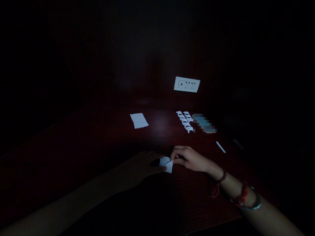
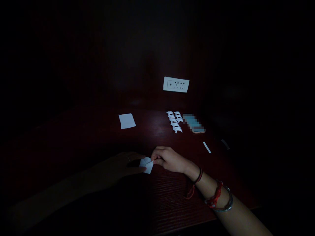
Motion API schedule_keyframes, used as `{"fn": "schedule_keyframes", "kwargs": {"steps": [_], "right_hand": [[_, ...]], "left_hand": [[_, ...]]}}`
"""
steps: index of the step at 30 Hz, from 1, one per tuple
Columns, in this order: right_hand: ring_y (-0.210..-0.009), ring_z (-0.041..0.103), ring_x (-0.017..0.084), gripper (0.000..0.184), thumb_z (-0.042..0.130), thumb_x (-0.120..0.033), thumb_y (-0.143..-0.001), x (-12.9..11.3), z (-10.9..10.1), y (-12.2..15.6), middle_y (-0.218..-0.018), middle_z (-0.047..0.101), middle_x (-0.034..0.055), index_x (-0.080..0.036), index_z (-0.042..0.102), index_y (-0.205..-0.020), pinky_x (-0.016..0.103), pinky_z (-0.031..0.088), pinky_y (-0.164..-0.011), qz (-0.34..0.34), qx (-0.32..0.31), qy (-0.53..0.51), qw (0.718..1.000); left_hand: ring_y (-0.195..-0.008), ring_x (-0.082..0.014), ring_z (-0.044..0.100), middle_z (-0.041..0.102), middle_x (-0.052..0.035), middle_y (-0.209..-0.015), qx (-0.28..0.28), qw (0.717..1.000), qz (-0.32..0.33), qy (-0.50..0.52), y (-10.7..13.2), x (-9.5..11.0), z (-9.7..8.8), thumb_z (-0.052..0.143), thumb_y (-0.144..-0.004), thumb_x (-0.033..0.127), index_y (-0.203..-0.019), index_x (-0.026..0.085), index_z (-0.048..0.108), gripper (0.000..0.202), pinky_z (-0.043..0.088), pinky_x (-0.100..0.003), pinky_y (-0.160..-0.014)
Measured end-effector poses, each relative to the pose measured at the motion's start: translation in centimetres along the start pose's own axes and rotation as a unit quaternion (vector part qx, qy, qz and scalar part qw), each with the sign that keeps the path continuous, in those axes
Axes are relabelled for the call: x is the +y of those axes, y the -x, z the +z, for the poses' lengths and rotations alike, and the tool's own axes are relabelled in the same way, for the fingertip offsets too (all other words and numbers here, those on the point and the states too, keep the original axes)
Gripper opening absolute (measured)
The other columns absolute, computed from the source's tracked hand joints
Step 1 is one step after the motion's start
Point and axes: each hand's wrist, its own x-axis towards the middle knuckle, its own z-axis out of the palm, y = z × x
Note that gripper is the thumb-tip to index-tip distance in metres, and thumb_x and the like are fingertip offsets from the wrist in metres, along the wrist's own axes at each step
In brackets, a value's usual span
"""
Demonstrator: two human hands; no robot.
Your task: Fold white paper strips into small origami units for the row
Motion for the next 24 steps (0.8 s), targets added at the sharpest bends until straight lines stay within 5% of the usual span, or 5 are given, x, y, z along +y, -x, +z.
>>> {"fn": "schedule_keyframes", "kwargs": {"steps": [6,15,20,24], "right_hand": [[-0.066,0.051,0.009,0.021,0.054,-0.020,-0.076,0.5,0.3,0.1,-0.077,0.057,0.0014,-0.014,0.054,-0.096,0.022,0.041,-0.062,0.042,0.008,-0.070,0.997],[-0.065,0.048,0.009,0.014,0.058,-0.023,-0.073,0.4,0.2,-0.1,-0.075,0.054,0.0014,-0.014,0.060,-0.083,0.021,0.040,-0.059,0.046,0.042,-0.028,0.998],[-0.064,0.048,0.009,0.011,0.057,-0.023,-0.073,0.1,0.4,-0.3,-0.072,0.055,0.0004,-0.013,0.057,-0.079,0.020,0.040,-0.059,0.074,0.053,-0.088,0.992],[-0.064,0.049,0.009,0.009,0.056,-0.021,-0.073,-0.3,0.6,-0.5,-0.071,0.055,-0.0001,-0.013,0.055,-0.078,0.020,0.040,-0.062,0.079,0.080,-0.142,0.983]], "left_hand": [[-0.089,-0.0182,0.054,0.055,-0.0018,-0.105,0.028,0.991,-0.115,0.059,-0.3,0.7,-0.3,0.044,-0.084,0.035,-0.116,0.029,0.044,0.032,0.044,-0.030,-0.073],[-0.089,-0.0188,0.054,0.056,-0.0015,-0.105,0.015,0.983,-0.153,0.096,-0.6,1.2,-0.7,0.043,-0.083,0.040,-0.113,0.027,0.045,0.033,0.045,-0.029,-0.071],[-0.089,-0.0199,0.054,0.056,-0.0036,-0.105,0.041,0.988,-0.123,0.085,-0.7,1.3,-0.9,0.044,-0.083,0.038,-0.116,0.026,0.045,0.035,0.044,-0.030,-0.073],[-0.094,-0.0194,0.052,0.054,-0.0030,-0.109,0.035,0.976,-0.176,0.123,-1.1,1.9,-1.8,0.045,-0.081,0.043,-0.114,0.025,0.046,0.038,0.042,-0.030,-0.077]]}}
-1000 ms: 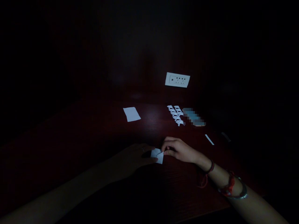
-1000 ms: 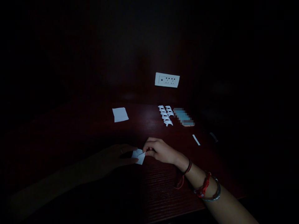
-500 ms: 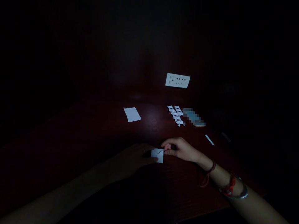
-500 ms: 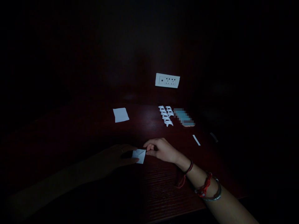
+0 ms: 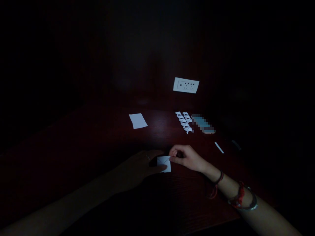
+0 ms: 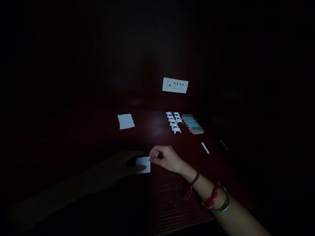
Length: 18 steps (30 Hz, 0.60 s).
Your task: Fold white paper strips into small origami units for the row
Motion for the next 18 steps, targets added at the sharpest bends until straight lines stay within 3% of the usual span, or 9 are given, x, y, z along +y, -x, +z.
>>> {"fn": "schedule_keyframes", "kwargs": {"steps": [5,9,13,16,18], "right_hand": [[-0.061,0.046,0.008,0.005,0.055,-0.018,-0.072,-0.2,0.1,-0.1,-0.066,0.052,-0.0014,-0.014,0.054,-0.074,0.019,0.037,-0.057,0.006,0.036,-0.006,0.999],[-0.060,0.045,0.008,0.005,0.055,-0.019,-0.072,-0.4,0.1,-0.1,-0.065,0.051,-0.0020,-0.014,0.054,-0.073,0.019,0.036,-0.056,0.011,0.054,-0.012,0.998],[-0.059,0.045,0.008,0.007,0.055,-0.021,-0.073,-0.6,0.1,0.0,-0.064,0.051,-0.0024,-0.014,0.055,-0.073,0.020,0.036,-0.055,0.009,0.064,-0.011,0.998],[-0.060,0.046,0.008,0.009,0.056,-0.024,-0.073,-0.6,0.1,0.0,-0.065,0.051,-0.0021,-0.014,0.055,-0.073,0.020,0.037,-0.057,0.010,0.064,-0.024,0.998],[-0.061,0.046,0.008,0.010,0.055,-0.024,-0.074,-0.4,0.1,0.0,-0.066,0.052,-0.0016,-0.014,0.055,-0.074,0.020,0.037,-0.058,0.016,0.062,-0.034,0.997]], "left_hand": [[-0.088,-0.0187,0.054,0.058,-0.0007,-0.101,-0.001,1.000,-0.014,-0.005,-0.2,-0.4,0.7,0.043,-0.082,0.045,-0.105,0.026,0.052,0.031,0.042,-0.030,-0.073],[-0.087,-0.0173,0.054,0.058,-0.0012,-0.101,0.041,0.999,-0.004,-0.021,-0.3,-0.9,1.0,0.041,-0.084,0.042,-0.108,0.025,0.052,0.031,0.042,-0.028,-0.073],[-0.090,-0.0153,0.054,0.057,0.0028,-0.104,-0.018,1.000,0.020,-0.013,-0.3,-0.4,0.5,0.037,-0.087,0.039,-0.111,0.030,0.048,0.029,0.042,-0.026,-0.076],[-0.089,-0.0150,0.054,0.057,0.0043,-0.103,0.039,0.999,0.010,-0.034,-0.3,-0.9,0.8,0.040,-0.086,0.039,-0.108,0.031,0.049,0.025,0.042,-0.027,-0.076],[-0.091,-0.0148,0.053,0.056,0.0030,-0.106,0.041,0.997,0.027,-0.052,-0.3,-1.6,1.3,0.039,-0.087,0.037,-0.112,0.031,0.046,0.027,0.042,-0.027,-0.077]]}}
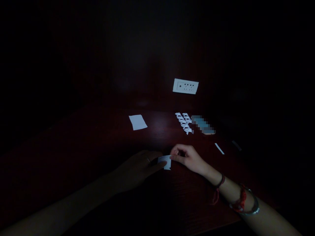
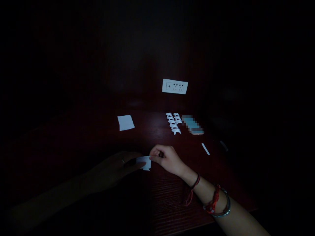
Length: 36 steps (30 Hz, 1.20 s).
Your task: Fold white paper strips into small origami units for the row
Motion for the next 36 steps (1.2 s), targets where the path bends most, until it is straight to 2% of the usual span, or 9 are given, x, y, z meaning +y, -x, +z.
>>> {"fn": "schedule_keyframes", "kwargs": {"steps": [5,7,11,14,17,24,27,30,36], "right_hand": [[-0.063,0.047,0.008,0.017,0.055,-0.021,-0.074,0.5,0.2,0.0,-0.069,0.053,-0.0016,-0.016,0.054,-0.090,0.022,0.039,-0.061,0.004,-0.001,-0.018,1.000],[-0.064,0.047,0.009,0.022,0.055,-0.021,-0.073,0.5,0.3,0.0,-0.070,0.053,-0.0013,-0.016,0.053,-0.095,0.022,0.039,-0.062,0.002,-0.009,-0.029,1.000],[-0.063,0.046,0.009,0.016,0.058,-0.023,-0.071,0.5,0.3,0.0,-0.070,0.054,-0.0003,-0.014,0.058,-0.084,0.022,0.038,-0.059,0.011,-0.031,-0.026,0.999],[-0.063,0.045,0.009,0.011,0.055,-0.024,-0.073,0.3,0.2,0.0,-0.069,0.054,0.0000,-0.014,0.059,-0.076,0.021,0.037,-0.058,0.008,-0.019,-0.007,1.000],[-0.066,0.047,0.010,0.011,0.054,-0.024,-0.075,0.1,0.1,-0.1,-0.071,0.053,0.0000,-0.014,0.057,-0.077,0.022,0.037,-0.060,0.003,0.005,-0.014,1.000],[-0.059,0.044,0.008,0.009,0.054,-0.023,-0.074,0.0,0.3,-0.3,-0.064,0.049,-0.0027,-0.015,0.053,-0.078,0.019,0.036,-0.055,0.038,0.004,-0.067,0.997],[-0.057,0.044,0.007,0.018,0.055,-0.022,-0.073,0.3,0.4,-0.3,-0.063,0.049,-0.0038,-0.017,0.052,-0.090,0.019,0.036,-0.054,0.044,0.016,-0.046,0.998],[-0.057,0.045,0.008,0.025,0.054,-0.021,-0.074,0.6,0.4,-0.2,-0.063,0.051,-0.0036,-0.018,0.053,-0.098,0.019,0.037,-0.056,0.040,0.008,0.001,0.999],[-0.057,0.046,0.008,0.022,0.053,-0.020,-0.075,0.3,0.4,0.0,-0.066,0.053,-0.0021,-0.016,0.057,-0.096,0.020,0.037,-0.056,0.017,-0.020,0.072,0.997]], "left_hand": [[-0.106,-0.0193,0.044,0.044,-0.0029,-0.122,0.000,0.978,0.174,-0.115,0.2,-1.5,0.5,0.038,-0.087,0.020,-0.121,0.028,0.038,0.035,0.038,-0.035,-0.085],[-0.107,-0.0197,0.043,0.043,-0.0038,-0.123,0.014,0.968,0.205,-0.142,0.3,-1.6,0.4,0.038,-0.086,0.016,-0.123,0.027,0.036,0.039,0.038,-0.035,-0.085],[-0.099,-0.0164,0.048,0.049,-0.0026,-0.116,0.033,0.973,0.184,-0.132,0.5,-0.9,0.2,0.037,-0.087,0.016,-0.122,0.025,0.037,0.036,0.040,-0.030,-0.083],[-0.100,-0.0164,0.047,0.050,-0.0033,-0.114,0.044,0.973,0.187,-0.132,0.6,-0.6,0.1,0.036,-0.086,0.015,-0.122,0.022,0.037,0.036,0.038,-0.030,-0.086],[-0.101,-0.0181,0.046,0.048,-0.0052,-0.116,0.059,0.968,0.194,-0.147,0.6,-0.8,0.1,0.037,-0.084,0.012,-0.124,0.021,0.034,0.041,0.038,-0.032,-0.086],[-0.093,-0.0176,0.051,0.051,-0.0058,-0.110,0.095,0.962,0.191,-0.169,0.5,-1.4,-0.1,0.036,-0.082,0.011,-0.122,0.020,0.036,0.041,0.042,-0.032,-0.080],[-0.095,-0.0202,0.050,0.050,-0.0076,-0.110,0.114,0.962,0.164,-0.187,0.3,-1.3,-0.2,0.037,-0.084,0.015,-0.119,0.018,0.040,0.036,0.041,-0.036,-0.080],[-0.093,-0.0211,0.050,0.051,-0.0074,-0.108,0.096,0.961,0.164,-0.200,0.2,-1.4,0.0,0.038,-0.083,0.015,-0.116,0.019,0.044,0.033,0.041,-0.037,-0.078],[-0.096,-0.0189,0.049,0.053,-0.0057,-0.108,0.043,0.961,0.221,-0.158,0.1,-2.1,0.9,0.039,-0.084,0.017,-0.112,0.020,0.047,0.029,0.041,-0.034,-0.080]]}}
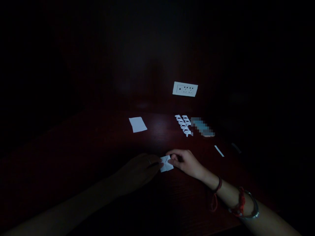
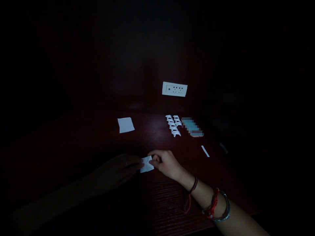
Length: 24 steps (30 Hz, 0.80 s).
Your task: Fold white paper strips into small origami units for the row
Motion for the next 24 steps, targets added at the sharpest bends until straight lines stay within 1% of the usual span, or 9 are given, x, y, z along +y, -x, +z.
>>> {"fn": "schedule_keyframes", "kwargs": {"steps": [4,8,11,14,17,20,24], "right_hand": [[-0.064,0.048,0.009,0.022,0.054,-0.019,-0.074,0.0,-0.1,0.0,-0.073,0.054,0.0002,-0.017,0.058,-0.096,0.020,0.038,-0.060,-0.027,0.001,0.043,0.999],[-0.067,0.049,0.010,0.014,0.055,-0.019,-0.074,0.3,-0.2,-0.1,-0.075,0.054,0.0016,-0.017,0.061,-0.087,0.020,0.039,-0.060,-0.034,-0.017,0.069,0.997],[-0.069,0.049,0.010,0.016,0.056,-0.019,-0.074,0.4,-0.4,-0.2,-0.076,0.052,0.0017,-0.017,0.061,-0.089,0.020,0.039,-0.061,-0.041,-0.027,0.079,0.996],[-0.070,0.049,0.011,0.017,0.056,-0.019,-0.074,0.5,-0.6,-0.4,-0.078,0.051,0.0015,-0.018,0.060,-0.091,0.021,0.039,-0.063,-0.053,-0.041,0.088,0.994],[-0.071,0.048,0.011,0.015,0.057,-0.020,-0.074,0.5,-0.7,-0.6,-0.078,0.049,0.0013,-0.018,0.059,-0.089,0.021,0.040,-0.063,-0.059,-0.055,0.090,0.993],[-0.073,0.047,0.011,0.014,0.058,-0.019,-0.073,0.5,-0.8,-0.8,-0.080,0.048,0.0013,-0.017,0.056,-0.086,0.021,0.040,-0.065,-0.068,-0.065,0.091,0.991],[-0.074,0.047,0.011,0.009,0.057,-0.016,-0.073,0.2,-0.9,-0.9,-0.082,0.048,0.0014,-0.017,0.053,-0.081,0.021,0.040,-0.066,-0.081,-0.072,0.094,0.990]], "left_hand": [[-0.097,-0.0180,0.049,0.052,-0.0052,-0.110,-0.014,0.999,-0.019,0.021,0.1,0.0,0.2,0.038,-0.085,0.016,-0.110,0.020,0.048,0.027,0.040,-0.034,-0.084],[-0.090,-0.0172,0.053,0.054,-0.0054,-0.106,-0.022,0.999,-0.017,0.026,0.0,0.1,0.1,0.036,-0.086,0.019,-0.108,0.019,0.050,0.026,0.043,-0.032,-0.079],[-0.088,-0.0180,0.053,0.054,-0.0069,-0.107,-0.029,0.999,-0.019,0.020,0.0,0.1,0.0,0.035,-0.087,0.019,-0.108,0.018,0.051,0.027,0.044,-0.031,-0.076],[-0.092,-0.0182,0.052,0.053,-0.0056,-0.109,-0.042,0.997,-0.034,0.050,-0.1,0.2,-0.3,0.038,-0.086,0.021,-0.113,0.022,0.048,0.028,0.043,-0.031,-0.078],[-0.090,-0.0171,0.053,0.056,-0.0032,-0.104,-0.047,0.995,-0.058,0.072,-0.4,0.6,-0.7,0.040,-0.086,0.024,-0.113,0.027,0.048,0.029,0.043,-0.030,-0.076],[-0.083,-0.0167,0.055,0.058,-0.0038,-0.097,-0.042,0.994,-0.069,0.073,-0.8,0.9,-1.1,0.038,-0.087,0.026,-0.111,0.026,0.050,0.027,0.044,-0.029,-0.071],[-0.085,-0.0172,0.055,0.058,-0.0026,-0.096,-0.047,0.994,-0.059,0.083,-1.0,0.9,-1.4,0.041,-0.085,0.026,-0.108,0.027,0.053,0.025,0.043,-0.031,-0.074]]}}
